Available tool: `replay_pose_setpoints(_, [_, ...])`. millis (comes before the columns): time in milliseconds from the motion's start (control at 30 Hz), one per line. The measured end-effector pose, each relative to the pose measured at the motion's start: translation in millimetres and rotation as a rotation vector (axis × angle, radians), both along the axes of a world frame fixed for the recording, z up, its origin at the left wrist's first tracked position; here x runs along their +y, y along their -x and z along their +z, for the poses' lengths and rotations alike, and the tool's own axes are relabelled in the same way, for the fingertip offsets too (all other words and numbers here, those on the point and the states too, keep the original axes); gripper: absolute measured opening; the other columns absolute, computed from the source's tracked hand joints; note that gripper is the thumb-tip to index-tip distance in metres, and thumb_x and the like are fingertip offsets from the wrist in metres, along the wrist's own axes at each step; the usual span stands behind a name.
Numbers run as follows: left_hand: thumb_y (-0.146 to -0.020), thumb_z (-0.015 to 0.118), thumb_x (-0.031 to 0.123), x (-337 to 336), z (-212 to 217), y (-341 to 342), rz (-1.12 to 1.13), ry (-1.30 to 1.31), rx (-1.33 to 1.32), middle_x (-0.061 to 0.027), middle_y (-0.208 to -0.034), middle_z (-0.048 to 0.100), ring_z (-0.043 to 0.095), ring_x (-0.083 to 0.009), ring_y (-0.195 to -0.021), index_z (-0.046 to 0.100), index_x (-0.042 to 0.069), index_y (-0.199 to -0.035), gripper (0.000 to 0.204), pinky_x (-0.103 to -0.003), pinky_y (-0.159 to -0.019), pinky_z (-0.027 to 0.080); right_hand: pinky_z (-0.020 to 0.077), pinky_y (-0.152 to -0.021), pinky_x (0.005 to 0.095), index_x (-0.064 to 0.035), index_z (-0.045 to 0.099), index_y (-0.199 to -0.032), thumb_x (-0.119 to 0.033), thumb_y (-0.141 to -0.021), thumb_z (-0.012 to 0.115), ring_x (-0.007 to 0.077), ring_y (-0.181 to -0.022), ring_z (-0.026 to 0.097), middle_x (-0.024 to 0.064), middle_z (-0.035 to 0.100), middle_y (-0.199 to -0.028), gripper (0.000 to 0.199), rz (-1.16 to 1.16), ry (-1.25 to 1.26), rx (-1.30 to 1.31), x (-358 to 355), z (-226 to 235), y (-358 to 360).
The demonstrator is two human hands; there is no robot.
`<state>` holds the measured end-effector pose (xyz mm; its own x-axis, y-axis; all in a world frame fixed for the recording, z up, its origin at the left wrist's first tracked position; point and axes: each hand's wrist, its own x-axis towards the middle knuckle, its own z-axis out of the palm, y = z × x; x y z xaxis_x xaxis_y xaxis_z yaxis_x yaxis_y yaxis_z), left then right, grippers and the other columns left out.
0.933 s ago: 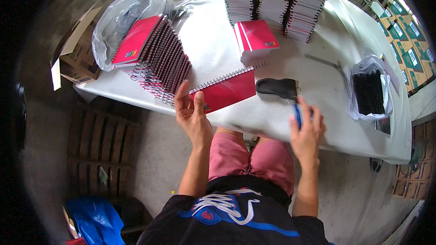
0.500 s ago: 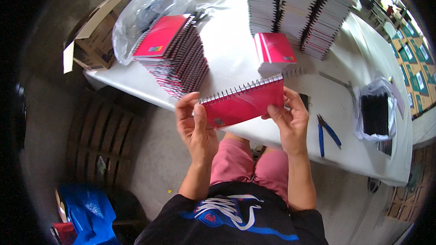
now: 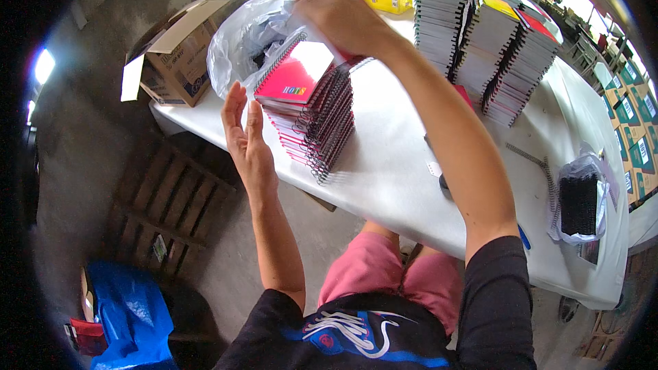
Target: The person binds notebooks by manually feeding a wire coil through the punched holes of each notebook and using a pair of pliers to crimp the ends of the wire.
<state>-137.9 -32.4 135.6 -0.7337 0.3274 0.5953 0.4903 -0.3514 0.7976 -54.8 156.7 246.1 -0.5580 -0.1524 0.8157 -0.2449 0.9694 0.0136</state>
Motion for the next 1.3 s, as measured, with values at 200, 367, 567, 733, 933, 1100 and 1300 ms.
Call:
replay_pose_setpoints(200, [-0.095,0.045,0.038,8.5,-10.1,12.4,-0.060,-0.044,-0.023,-0.0155,-0.137,0.038,0.036,-0.0248,-0.127,0.037,0.005,-0.136,0.053,-0.039,-0.103,0.029,0.0370,-0.099,0.0375,-0.0045,0.044,-0.130,-0.029,-0.094,0.042,0.0243,-0.109,0.054,0.0092,0.060,-0.113,0.044,0.069,0.418,-0.329,-39.3,-10.6,30.1])
replay_pose_setpoints(367, [-0.095,0.042,0.043,24.8,-15.2,19.6,-0.089,-0.034,0.069,-0.0179,-0.135,0.041,0.040,-0.0258,-0.124,0.034,0.002,-0.136,0.059,-0.036,-0.102,0.030,0.0388,-0.096,0.0345,-0.0079,0.048,-0.128,-0.045,-0.095,0.040,0.0179,-0.116,0.048,0.0105,0.055,-0.121,0.050,0.027,1.126,-0.099,22.7,-68.7,9.3])
replay_pose_setpoints(567, [-0.096,0.041,0.042,39.7,-22.5,12.1,-0.107,-0.127,0.093,-0.0134,-0.127,0.044,0.044,-0.0199,-0.114,0.034,0.004,-0.136,0.056,-0.032,-0.100,0.031,0.0450,-0.075,0.0243,0.0008,0.062,-0.096,-0.045,-0.096,0.041,0.0121,-0.080,0.057,0.0080,0.062,-0.090,0.050,-0.025,1.369,0.133,6.4,-102.6,38.2])
replay_pose_setpoints(733, [-0.094,0.043,0.045,51.8,-26.5,17.7,-0.025,-0.290,0.194,-0.0094,-0.119,0.045,0.047,-0.0150,-0.101,0.035,0.005,-0.136,0.058,-0.029,-0.090,0.036,0.0434,-0.076,0.0298,0.0002,0.067,-0.092,-0.048,-0.094,0.041,0.0183,-0.082,0.058,0.0119,0.064,-0.088,0.055,0.045,1.508,0.341,-8.4,-100.3,54.8])
replay_pose_setpoints(933, [-0.087,0.048,0.057,54.5,-32.3,18.8,0.003,-0.186,0.098,-0.0165,-0.122,0.051,0.051,-0.0241,-0.110,0.038,0.001,-0.132,0.073,-0.034,-0.095,0.038,0.0346,-0.091,0.0391,-0.0050,0.059,-0.111,-0.052,-0.093,0.038,0.0257,-0.104,0.051,0.0146,0.059,-0.100,0.055,-0.209,1.240,0.355,-10.9,-97.2,48.1])
replay_pose_setpoints(1100, [-0.089,0.029,0.065,62.3,-31.1,27.3,0.047,-0.325,0.108,-0.0146,-0.114,0.054,0.054,-0.0220,-0.103,0.043,-0.003,-0.126,0.078,-0.032,-0.091,0.040,0.0161,-0.098,0.0587,-0.0154,0.039,-0.134,-0.060,-0.092,0.030,0.0344,-0.128,0.026,0.0185,0.036,-0.129,0.062,-0.342,1.022,0.418,-53.6,-92.1,38.6])
replay_pose_setpoints(1300, [-0.091,0.024,0.064,57.4,-25.6,24.9,-0.033,-0.222,-0.094,-0.0140,-0.112,0.054,0.053,-0.0217,-0.102,0.052,-0.004,-0.114,0.077,-0.032,-0.090,0.041,0.0145,-0.098,0.0598,-0.0182,0.029,-0.139,-0.058,-0.093,0.024,0.0363,-0.129,0.019,0.0196,0.027,-0.136,0.061,-0.305,0.964,0.559,-68.6,-88.9,36.6])
